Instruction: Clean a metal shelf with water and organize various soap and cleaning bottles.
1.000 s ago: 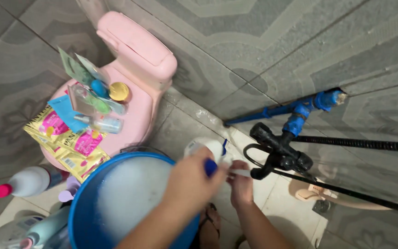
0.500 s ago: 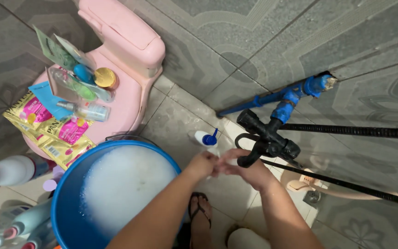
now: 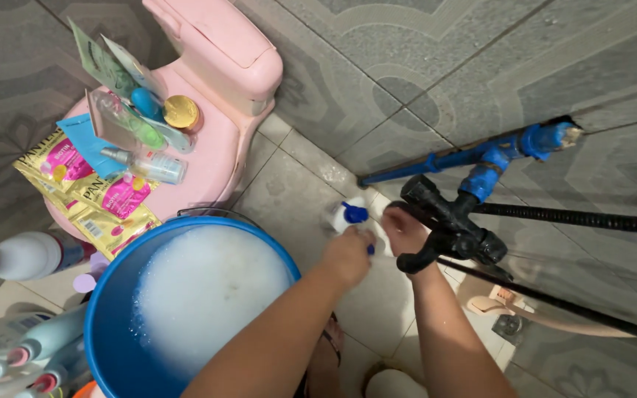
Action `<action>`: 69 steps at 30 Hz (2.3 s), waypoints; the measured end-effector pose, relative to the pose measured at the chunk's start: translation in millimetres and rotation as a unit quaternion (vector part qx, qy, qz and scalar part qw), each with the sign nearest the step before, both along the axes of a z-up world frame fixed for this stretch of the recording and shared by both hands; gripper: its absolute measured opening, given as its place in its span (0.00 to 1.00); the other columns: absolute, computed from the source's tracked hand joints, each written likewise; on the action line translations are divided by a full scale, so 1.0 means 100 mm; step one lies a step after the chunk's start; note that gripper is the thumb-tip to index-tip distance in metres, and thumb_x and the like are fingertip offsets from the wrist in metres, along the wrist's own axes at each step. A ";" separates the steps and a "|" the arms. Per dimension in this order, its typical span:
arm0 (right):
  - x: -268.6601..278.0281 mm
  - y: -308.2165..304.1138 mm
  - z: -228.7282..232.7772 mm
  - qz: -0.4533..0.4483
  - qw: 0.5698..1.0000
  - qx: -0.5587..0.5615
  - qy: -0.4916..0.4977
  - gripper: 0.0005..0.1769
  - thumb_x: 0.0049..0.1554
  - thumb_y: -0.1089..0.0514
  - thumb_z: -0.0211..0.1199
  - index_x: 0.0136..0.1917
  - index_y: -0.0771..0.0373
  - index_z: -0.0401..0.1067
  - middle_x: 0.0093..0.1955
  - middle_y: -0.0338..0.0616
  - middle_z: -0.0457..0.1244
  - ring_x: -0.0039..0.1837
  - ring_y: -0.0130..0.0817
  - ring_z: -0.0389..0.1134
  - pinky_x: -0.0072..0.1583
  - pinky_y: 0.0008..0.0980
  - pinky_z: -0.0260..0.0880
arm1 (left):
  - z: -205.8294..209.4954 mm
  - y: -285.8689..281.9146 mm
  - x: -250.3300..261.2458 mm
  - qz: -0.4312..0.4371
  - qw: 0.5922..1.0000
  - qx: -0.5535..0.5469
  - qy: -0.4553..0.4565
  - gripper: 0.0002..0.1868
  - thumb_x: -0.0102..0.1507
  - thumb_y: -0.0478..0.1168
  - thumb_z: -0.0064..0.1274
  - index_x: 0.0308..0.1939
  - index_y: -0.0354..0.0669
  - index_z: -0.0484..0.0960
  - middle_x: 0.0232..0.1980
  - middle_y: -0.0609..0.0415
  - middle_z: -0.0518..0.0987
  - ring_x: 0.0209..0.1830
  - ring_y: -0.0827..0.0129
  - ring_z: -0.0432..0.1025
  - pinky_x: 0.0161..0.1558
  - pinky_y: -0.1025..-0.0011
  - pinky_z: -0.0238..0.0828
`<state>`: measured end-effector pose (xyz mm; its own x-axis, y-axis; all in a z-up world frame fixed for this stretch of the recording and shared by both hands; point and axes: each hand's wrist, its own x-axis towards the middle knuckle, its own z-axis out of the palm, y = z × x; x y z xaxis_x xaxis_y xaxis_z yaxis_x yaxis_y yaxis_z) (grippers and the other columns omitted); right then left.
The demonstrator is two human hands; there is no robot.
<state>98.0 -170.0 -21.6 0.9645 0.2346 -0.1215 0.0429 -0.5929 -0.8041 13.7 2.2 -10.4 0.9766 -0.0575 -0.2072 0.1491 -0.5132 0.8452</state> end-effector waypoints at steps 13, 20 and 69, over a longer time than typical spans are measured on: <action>0.05 0.74 0.23 0.126 0.981 -0.122 0.080 0.23 0.53 0.50 0.70 0.60 0.56 0.73 0.48 0.46 0.72 0.48 0.35 0.74 0.52 0.33 0.73 | 0.02 0.09 -0.33 0.088 0.995 0.012 -0.037 0.21 0.51 0.31 0.56 0.49 0.44 0.79 0.56 0.38 0.74 0.50 0.40 0.74 0.51 0.51 0.72; -0.73 0.39 0.68 0.076 0.995 -0.067 0.024 0.17 0.54 0.51 0.69 0.54 0.59 0.75 0.45 0.47 0.71 0.46 0.33 0.71 0.49 0.33 0.73 | 0.48 0.08 -0.62 0.079 0.995 0.017 0.064 0.18 0.54 0.35 0.57 0.49 0.47 0.80 0.51 0.40 0.77 0.52 0.43 0.74 0.54 0.53 0.72; -3.13 -0.45 8.90 -0.031 0.962 0.181 -0.203 0.56 0.44 0.53 0.78 0.77 0.62 0.49 0.66 0.44 0.64 0.64 0.31 0.68 0.63 0.35 0.71 | 9.36 -0.27 -1.90 -0.099 0.956 -0.075 -0.267 0.32 0.51 0.65 0.63 0.45 0.43 0.89 0.40 0.49 0.88 0.39 0.62 0.84 0.43 0.65 0.78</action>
